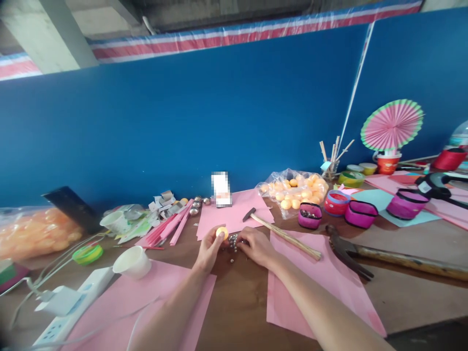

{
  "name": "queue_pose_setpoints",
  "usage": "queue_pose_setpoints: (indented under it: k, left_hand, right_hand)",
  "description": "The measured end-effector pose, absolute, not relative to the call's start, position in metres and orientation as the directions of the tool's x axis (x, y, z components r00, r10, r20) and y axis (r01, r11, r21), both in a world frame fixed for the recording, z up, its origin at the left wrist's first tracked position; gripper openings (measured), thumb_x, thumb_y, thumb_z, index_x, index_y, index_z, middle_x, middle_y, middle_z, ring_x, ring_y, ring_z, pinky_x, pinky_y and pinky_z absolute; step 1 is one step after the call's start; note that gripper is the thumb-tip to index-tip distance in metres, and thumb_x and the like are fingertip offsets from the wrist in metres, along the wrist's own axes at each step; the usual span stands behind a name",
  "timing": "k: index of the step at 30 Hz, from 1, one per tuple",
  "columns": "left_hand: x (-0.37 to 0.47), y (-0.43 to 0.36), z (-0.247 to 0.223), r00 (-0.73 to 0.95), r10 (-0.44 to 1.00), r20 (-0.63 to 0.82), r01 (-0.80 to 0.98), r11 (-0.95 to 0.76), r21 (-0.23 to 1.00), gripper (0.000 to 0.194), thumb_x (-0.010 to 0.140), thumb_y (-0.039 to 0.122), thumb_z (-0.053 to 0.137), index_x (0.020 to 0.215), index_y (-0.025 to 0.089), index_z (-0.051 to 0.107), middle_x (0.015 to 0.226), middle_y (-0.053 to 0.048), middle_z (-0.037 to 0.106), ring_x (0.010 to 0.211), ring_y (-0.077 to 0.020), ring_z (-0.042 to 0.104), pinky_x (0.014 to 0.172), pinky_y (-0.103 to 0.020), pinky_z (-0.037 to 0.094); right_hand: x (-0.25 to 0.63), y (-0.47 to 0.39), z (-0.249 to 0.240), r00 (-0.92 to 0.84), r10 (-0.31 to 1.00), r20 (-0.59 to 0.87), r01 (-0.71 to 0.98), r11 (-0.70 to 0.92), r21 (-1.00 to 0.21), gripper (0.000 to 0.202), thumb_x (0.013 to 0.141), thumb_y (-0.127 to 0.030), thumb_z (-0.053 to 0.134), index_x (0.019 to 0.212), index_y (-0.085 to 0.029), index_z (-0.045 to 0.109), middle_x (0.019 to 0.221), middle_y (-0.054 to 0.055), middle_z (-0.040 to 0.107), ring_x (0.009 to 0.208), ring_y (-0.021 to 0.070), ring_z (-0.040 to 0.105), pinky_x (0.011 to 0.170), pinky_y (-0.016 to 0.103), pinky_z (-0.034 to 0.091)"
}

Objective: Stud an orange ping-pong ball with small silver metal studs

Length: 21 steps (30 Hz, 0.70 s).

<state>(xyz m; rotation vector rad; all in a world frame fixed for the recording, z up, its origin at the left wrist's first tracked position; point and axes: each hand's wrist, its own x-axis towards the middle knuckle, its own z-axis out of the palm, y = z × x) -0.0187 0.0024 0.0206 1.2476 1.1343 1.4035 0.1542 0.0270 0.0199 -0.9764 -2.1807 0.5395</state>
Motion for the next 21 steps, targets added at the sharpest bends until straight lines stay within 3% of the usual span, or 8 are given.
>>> queue_pose_setpoints:
  k: [5, 10, 16, 21]
  left_hand:
    - [-0.017, 0.002, 0.020, -0.034, 0.987, 0.156, -0.076, -0.159, 0.984, 0.046, 0.069, 0.038, 0.060, 0.108, 0.016, 0.050, 0.082, -0.003, 0.058, 0.069, -0.0109, 0.055, 0.066, -0.023, 0.046]
    - [-0.017, 0.006, 0.015, -0.005, 0.980, 0.200, -0.020, -0.200, 0.980, 0.045, 0.066, 0.032, 0.064, 0.105, 0.016, 0.050, 0.087, -0.005, 0.059, 0.078, -0.0142, 0.057, 0.070, -0.025, 0.046]
    - [-0.019, 0.009, 0.010, -0.018, 0.973, 0.229, 0.083, -0.227, 0.970, 0.048, 0.064, 0.032, 0.065, 0.109, 0.018, 0.053, 0.091, -0.005, 0.060, 0.070, -0.0123, 0.056, 0.064, -0.024, 0.047]
    - [-0.019, 0.008, 0.010, 0.021, 0.989, 0.147, -0.013, -0.147, 0.989, 0.058, 0.067, 0.031, 0.063, 0.119, 0.017, 0.043, 0.079, -0.003, 0.061, 0.066, -0.0116, 0.056, 0.064, -0.024, 0.046]
  right_hand:
    - [0.152, 0.027, 0.020, -0.352, 0.818, 0.455, 0.361, 0.567, -0.740, 0.010, 0.080, -0.023, 0.045, 0.082, -0.020, 0.055, 0.078, 0.002, 0.060, 0.071, 0.0152, 0.056, 0.067, 0.027, 0.043]
    - [0.149, 0.027, 0.022, -0.304, 0.857, 0.417, 0.292, 0.500, -0.815, 0.009, 0.079, -0.026, 0.046, 0.076, -0.021, 0.053, 0.071, 0.000, 0.059, 0.067, 0.0149, 0.056, 0.061, 0.027, 0.043]
    - [0.147, 0.031, 0.021, -0.254, 0.881, 0.399, 0.239, 0.456, -0.857, 0.015, 0.080, -0.032, 0.045, 0.076, -0.020, 0.053, 0.070, 0.000, 0.057, 0.066, 0.0148, 0.053, 0.061, 0.026, 0.042]
    - [0.145, 0.031, 0.022, -0.263, 0.886, 0.382, 0.165, 0.431, -0.887, 0.014, 0.080, -0.032, 0.047, 0.076, -0.020, 0.053, 0.071, 0.000, 0.057, 0.067, 0.0145, 0.053, 0.062, 0.025, 0.042]
